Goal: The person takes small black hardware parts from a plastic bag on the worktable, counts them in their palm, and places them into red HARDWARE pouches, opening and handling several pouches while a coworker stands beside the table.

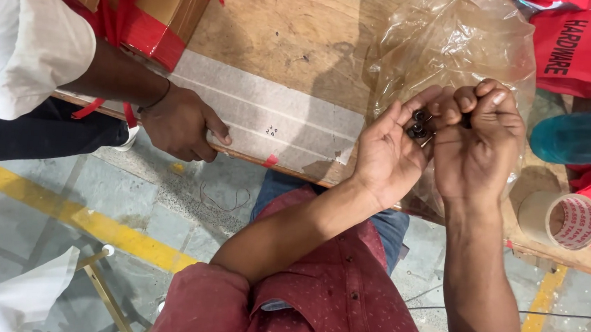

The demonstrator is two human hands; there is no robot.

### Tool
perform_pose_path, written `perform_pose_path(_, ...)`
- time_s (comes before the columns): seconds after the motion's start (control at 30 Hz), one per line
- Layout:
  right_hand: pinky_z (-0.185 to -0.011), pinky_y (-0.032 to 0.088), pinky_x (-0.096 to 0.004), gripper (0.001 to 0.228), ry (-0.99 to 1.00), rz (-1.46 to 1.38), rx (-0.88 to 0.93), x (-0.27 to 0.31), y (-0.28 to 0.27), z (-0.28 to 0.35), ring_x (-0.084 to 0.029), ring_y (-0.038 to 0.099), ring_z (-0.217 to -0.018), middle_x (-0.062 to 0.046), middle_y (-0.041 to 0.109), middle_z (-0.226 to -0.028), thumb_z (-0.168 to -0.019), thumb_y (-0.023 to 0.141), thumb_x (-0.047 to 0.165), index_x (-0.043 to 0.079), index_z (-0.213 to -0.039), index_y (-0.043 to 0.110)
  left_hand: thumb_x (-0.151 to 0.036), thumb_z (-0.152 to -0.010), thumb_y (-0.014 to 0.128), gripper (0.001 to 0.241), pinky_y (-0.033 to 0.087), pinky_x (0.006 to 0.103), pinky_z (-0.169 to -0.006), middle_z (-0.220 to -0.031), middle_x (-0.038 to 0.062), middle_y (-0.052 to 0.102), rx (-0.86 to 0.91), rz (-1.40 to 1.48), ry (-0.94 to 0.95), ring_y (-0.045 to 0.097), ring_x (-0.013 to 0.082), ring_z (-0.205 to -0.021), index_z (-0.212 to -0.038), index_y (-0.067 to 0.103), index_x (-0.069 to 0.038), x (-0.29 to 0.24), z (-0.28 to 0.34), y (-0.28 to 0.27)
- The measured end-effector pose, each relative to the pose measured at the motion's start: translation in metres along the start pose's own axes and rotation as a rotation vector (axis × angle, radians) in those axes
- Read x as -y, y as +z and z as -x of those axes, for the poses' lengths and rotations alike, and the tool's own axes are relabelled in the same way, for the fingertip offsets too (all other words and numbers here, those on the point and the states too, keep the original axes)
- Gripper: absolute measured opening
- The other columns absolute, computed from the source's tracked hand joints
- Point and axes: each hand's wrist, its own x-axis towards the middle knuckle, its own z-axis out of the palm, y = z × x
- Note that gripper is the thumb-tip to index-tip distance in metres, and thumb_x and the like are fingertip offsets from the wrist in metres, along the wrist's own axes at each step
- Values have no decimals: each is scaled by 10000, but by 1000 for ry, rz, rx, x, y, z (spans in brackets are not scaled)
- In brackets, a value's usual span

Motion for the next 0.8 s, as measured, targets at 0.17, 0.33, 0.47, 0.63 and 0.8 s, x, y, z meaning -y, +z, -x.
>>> perform_pose_path(0.17,-737,407,-284,251,128,-195,-67,10,-25,-4,-131,443,-752,-53,534,-925,-1204,515,261,28,-1150,591,-430,-1147,398,576,310,380,-1241,-1620,106,441,-5,-44,-9,416,207,-1469,-1559,433,-30,-14,10,26)
perform_pose_path(0.33,-625,358,-282,336,334,-231,-57,28,-32,0,-117,399,-677,18,461,-750,-1198,480,359,58,-1198,630,-405,-1162,401,570,262,410,-1310,-1653,133,409,76,48,-30,328,249,-1576,-1582,413,-20,-15,12,15)
perform_pose_path(0.47,-582,306,-239,353,390,-152,-40,34,-40,4,-74,360,-615,53,419,-690,-1234,482,363,48,-1166,627,-131,-1141,462,478,291,406,-1333,-1668,162,374,143,2,-37,293,271,-1605,-1599,399,-8,-18,12,9)
perform_pose_path(0.63,-586,306,-225,351,401,-178,-59,28,-48,7,-57,362,-596,53,424,-704,-1233,476,346,28,-1166,607,45,-1072,496,524,334,392,-1301,-1675,117,375,154,-136,-10,313,259,-1586,-1580,400,-38,-18,12,9)
perform_pose_path(0.8,-584,319,-234,335,423,-222,-46,22,-42,11,-76,369,-633,47,428,-694,-1212,463,328,33,-1242,618,-46,-1091,558,506,335,404,-1313,-1634,184,415,103,-297,22,373,288,-1559,-1573,414,7,-14,8,-6)
